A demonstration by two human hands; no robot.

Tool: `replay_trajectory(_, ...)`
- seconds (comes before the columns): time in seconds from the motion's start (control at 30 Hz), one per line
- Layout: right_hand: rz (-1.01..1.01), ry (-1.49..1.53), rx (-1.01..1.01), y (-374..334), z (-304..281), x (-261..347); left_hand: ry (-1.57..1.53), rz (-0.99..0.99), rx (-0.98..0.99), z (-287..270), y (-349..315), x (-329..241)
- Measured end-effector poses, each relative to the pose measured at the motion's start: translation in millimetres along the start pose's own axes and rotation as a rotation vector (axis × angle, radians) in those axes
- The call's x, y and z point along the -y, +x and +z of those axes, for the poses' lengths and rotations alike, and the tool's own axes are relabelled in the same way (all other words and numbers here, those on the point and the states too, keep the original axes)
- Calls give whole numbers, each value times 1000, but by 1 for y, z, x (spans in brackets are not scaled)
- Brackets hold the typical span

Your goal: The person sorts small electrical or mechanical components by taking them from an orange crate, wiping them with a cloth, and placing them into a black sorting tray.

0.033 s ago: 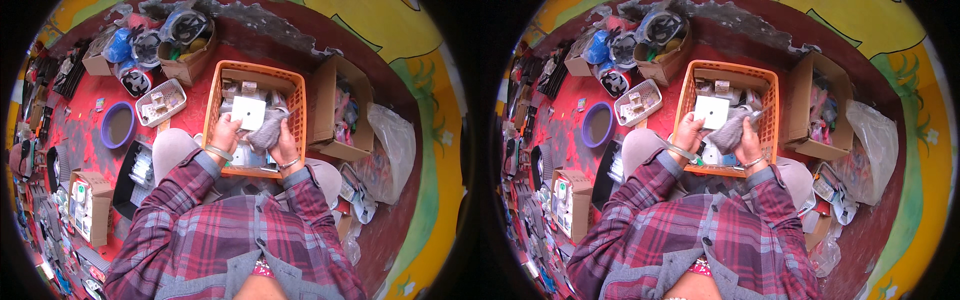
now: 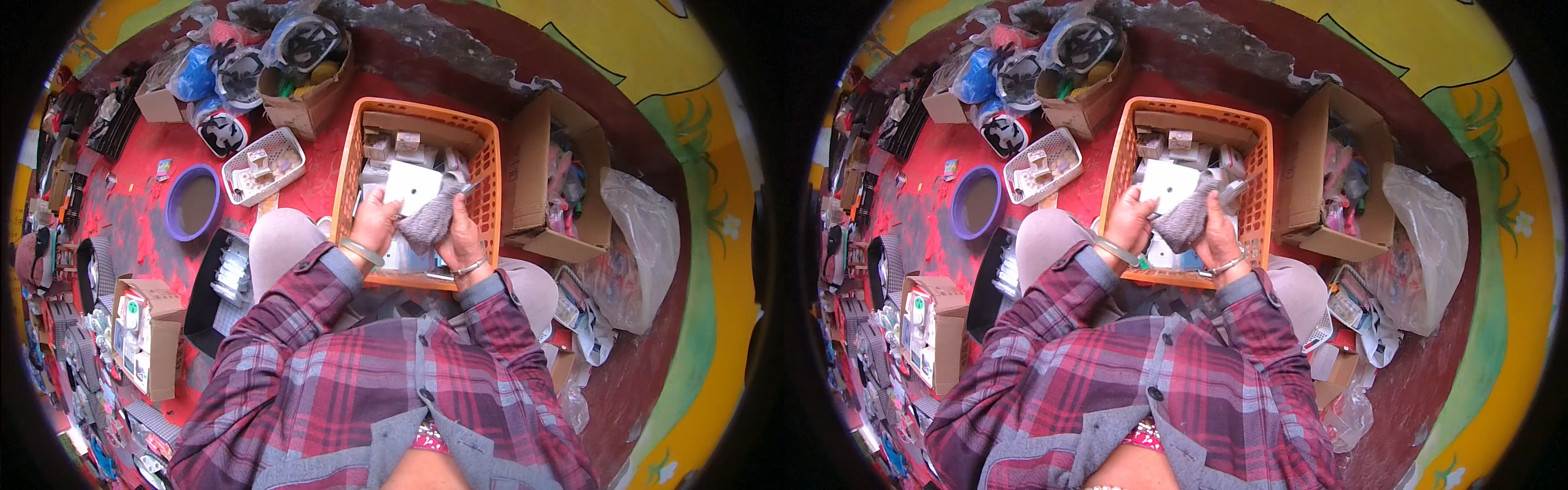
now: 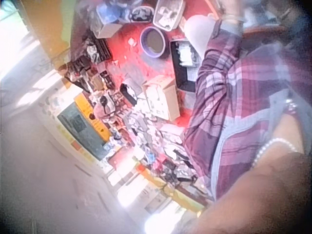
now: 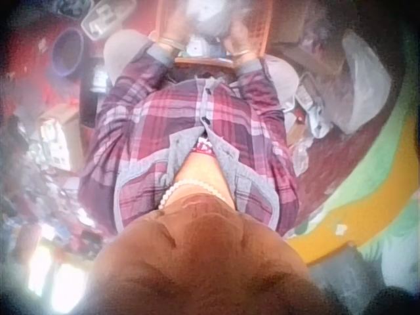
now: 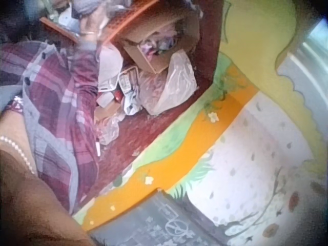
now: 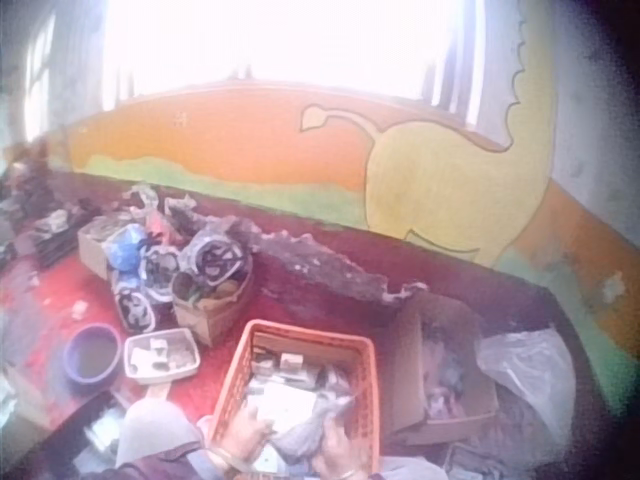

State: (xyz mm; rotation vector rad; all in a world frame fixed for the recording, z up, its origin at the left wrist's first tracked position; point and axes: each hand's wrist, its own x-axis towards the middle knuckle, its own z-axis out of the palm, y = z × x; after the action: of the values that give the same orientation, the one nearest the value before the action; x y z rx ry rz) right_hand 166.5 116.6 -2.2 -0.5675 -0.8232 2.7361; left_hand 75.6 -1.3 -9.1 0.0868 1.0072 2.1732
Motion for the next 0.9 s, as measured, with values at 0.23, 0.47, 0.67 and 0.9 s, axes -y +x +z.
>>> replay_trajectory(0.23, -289, -585, -259, 16, -44, -13, 576, -117, 192, -10, -2, 22)
replay_trajectory(0.47, -291, -632, -286, 13, -40, -5, 101, -211, 128, -4, 2, 14)
replay_trajectory(0.67, -360, -721, -318, 7, -28, 11, -50, -206, 203, -3, 1, 11)
replay_trajectory(0.9, -843, -1873, -147, -7, -4, -17, 445, -88, 256, -5, -13, 28)
